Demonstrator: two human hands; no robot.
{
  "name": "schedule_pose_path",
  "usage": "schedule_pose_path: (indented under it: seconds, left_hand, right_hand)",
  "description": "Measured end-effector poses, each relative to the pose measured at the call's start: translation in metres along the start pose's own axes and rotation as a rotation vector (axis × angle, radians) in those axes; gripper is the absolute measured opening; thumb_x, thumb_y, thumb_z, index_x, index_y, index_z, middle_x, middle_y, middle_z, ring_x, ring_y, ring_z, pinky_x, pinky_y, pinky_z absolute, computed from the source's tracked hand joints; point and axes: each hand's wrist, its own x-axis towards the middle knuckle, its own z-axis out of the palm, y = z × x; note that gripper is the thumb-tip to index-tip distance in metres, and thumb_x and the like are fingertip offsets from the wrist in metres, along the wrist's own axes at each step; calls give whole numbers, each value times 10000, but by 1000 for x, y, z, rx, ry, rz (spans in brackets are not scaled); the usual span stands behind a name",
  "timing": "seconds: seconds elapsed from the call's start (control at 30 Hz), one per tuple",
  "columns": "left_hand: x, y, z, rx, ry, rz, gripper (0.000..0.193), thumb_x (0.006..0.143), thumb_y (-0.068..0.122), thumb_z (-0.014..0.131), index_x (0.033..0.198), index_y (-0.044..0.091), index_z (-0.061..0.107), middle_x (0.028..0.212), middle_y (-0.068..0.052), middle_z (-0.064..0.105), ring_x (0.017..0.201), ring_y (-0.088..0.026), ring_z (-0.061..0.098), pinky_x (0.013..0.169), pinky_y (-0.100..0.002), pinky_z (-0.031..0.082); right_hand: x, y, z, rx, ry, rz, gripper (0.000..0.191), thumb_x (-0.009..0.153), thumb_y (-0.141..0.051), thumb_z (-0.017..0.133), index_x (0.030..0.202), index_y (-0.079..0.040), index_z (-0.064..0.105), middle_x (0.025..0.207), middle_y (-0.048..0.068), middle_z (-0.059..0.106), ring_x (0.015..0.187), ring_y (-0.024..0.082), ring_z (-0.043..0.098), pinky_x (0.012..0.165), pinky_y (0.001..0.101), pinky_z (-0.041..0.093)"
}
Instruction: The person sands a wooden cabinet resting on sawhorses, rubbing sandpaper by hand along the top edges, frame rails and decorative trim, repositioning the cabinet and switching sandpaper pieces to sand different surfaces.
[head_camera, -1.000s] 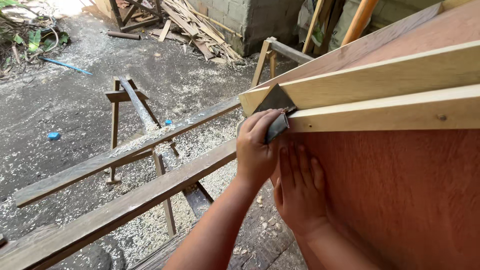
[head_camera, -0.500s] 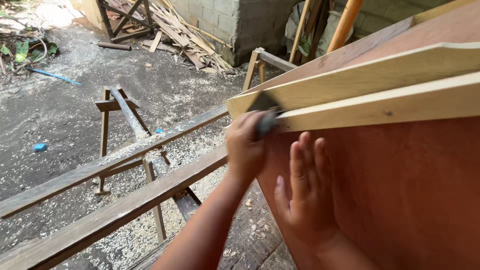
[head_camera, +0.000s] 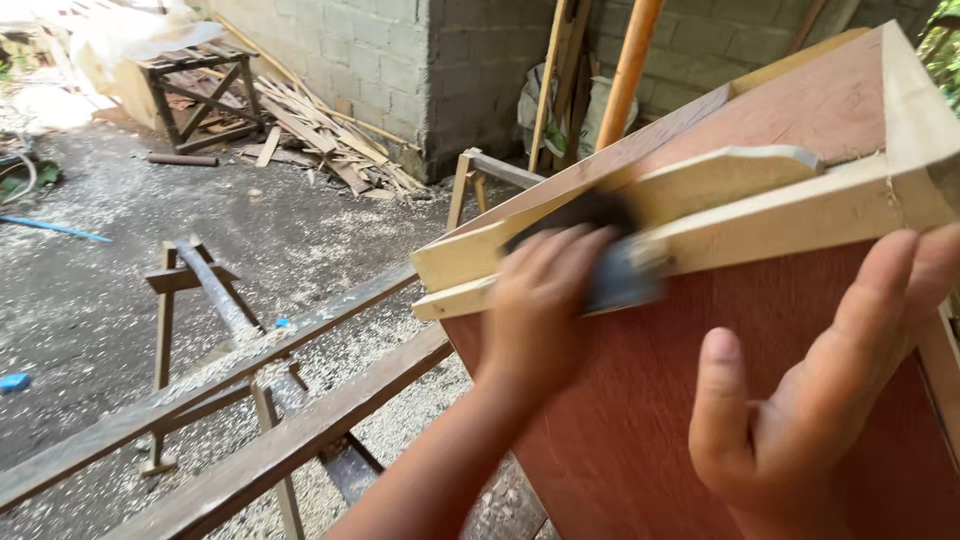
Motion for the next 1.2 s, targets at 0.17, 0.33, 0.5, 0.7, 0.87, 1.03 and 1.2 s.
schedule_pose_path:
  seconds: [0.17, 0.33, 0.5, 0.7, 0.87, 1.03, 1.2]
  left_hand:
    - [-80, -122, -32, 90, -18, -236, 411, 798, 33, 768, 1204, 67, 713, 1184, -149, 713, 1121, -359, 675, 973, -444, 541]
    - [-97, -158, -50, 68, -180, -260, 575, 730, 112, 827, 1269, 57, 634, 1271, -159, 686, 1194, -341, 641, 1003, -412, 526]
    - [-52, -74, -17, 35, 0, -58, 525, 909, -22, 664, 1421, 68, 587, 1458, -128, 620, 1429, -293, 521, 1245, -531, 330]
    - [36, 38, -20, -300, -100, 73, 626, 839, 18, 697, 1441, 108, 550, 1514, -105, 584, 1486, -307, 501, 1261, -520, 369]
    - [92, 103, 0, -361, -89, 158, 603, 892, 65, 713, 1461, 153, 533, 1501, -76, 603, 1487, -268, 521, 1294, -481, 386]
    - [95, 111, 13, -376, -46, 119, 537, 927, 20, 715, 1419, 167, 560, 1462, -64, 621, 1463, -243, 531, 1288, -439, 396]
    - [31, 38, -1, -287, 7, -15, 615, 849, -155, 571, 1387, 139, 618, 1472, -87, 632, 1483, -269, 515, 1273, -481, 374]
  right_hand:
    - [-6, 0, 8, -76, 38, 10, 930, 1014, -254, 632, 1670, 32, 38, 1744, 256, 80, 1609, 369, 84, 1342, 420, 55]
    - [13, 8, -2, -136, 74, -26, 923, 994, -185, 670, 1660, 18, 64, 1702, 243, 164, 1601, 346, 198, 1347, 390, 141]
    - [28, -4, -17, -164, 39, -21, 827, 1054, -153, 679, 1616, 68, 112, 1653, 289, 226, 1569, 374, 274, 1324, 407, 244]
    - [44, -1, -48, 26, 30, 7, 604, 984, -78, 555, 1544, 78, 388, 1522, 268, 521, 1465, 379, 514, 1247, 402, 404]
    - [46, 17, -53, 30, 31, -74, 567, 982, -23, 573, 1525, 64, 435, 1486, 259, 545, 1469, 388, 495, 1248, 432, 386]
    - [41, 25, -35, -127, 43, -155, 813, 961, -213, 787, 1584, 38, 329, 1548, 233, 446, 1473, 376, 461, 1210, 462, 376]
    - [41, 19, -27, -268, 46, -155, 1073, 866, -347, 900, 1603, 66, 238, 1634, 278, 393, 1503, 433, 445, 1236, 512, 353]
